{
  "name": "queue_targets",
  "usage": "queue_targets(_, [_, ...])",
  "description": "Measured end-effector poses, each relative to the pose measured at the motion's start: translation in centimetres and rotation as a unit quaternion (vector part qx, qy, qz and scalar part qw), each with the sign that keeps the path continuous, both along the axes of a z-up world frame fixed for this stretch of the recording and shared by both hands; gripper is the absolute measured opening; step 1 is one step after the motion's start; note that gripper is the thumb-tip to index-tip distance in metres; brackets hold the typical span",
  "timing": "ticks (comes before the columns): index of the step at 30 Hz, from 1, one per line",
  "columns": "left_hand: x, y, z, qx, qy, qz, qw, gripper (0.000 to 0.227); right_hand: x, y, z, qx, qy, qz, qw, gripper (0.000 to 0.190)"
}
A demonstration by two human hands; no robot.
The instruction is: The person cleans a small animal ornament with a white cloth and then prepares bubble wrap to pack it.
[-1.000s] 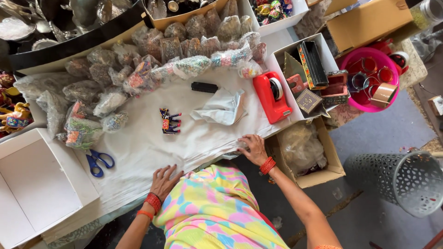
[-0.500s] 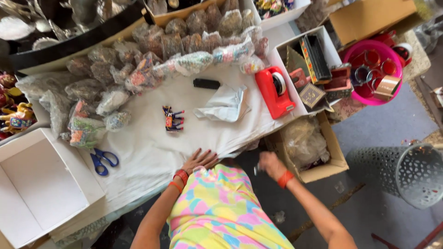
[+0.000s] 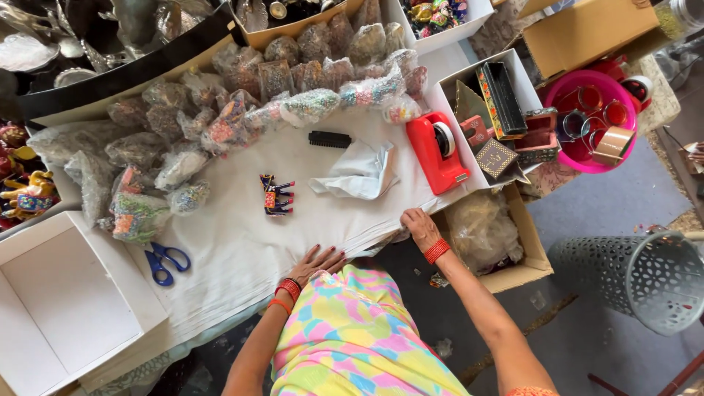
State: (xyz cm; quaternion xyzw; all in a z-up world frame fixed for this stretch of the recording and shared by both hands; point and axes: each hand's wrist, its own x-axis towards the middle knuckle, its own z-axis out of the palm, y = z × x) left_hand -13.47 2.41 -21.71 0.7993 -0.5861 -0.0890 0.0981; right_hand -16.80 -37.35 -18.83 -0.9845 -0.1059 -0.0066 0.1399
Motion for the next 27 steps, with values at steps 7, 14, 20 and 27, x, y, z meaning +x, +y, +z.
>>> queue_targets(7, [0.3,0.9,-0.5,-0.041,0.079,-0.001,0.996,0.062,-7.1,-4.5,-4.1,0.011,0.016,0.084,0.996,0.027])
queue_targets(14, [1.1,0.9,-0.9,-0.007,0.189,0.017,0.982,0.049,-10.5,-8.1,0.4,0.224,0.342,-0.187,0.893,0.032])
queue_targets(20, [2.6,1.4,2.9,-0.055,0.052,0.107,0.991,0.053,-5.2,-13.8,-5.4,0.522,0.124,-0.298,0.789,0.018])
queue_targets(27, [-2.2,7.3,-6.9,-0.1,0.186,0.062,0.975,0.059,0.1,-9.1,-3.4,0.819,0.064,-0.284,0.495,0.038])
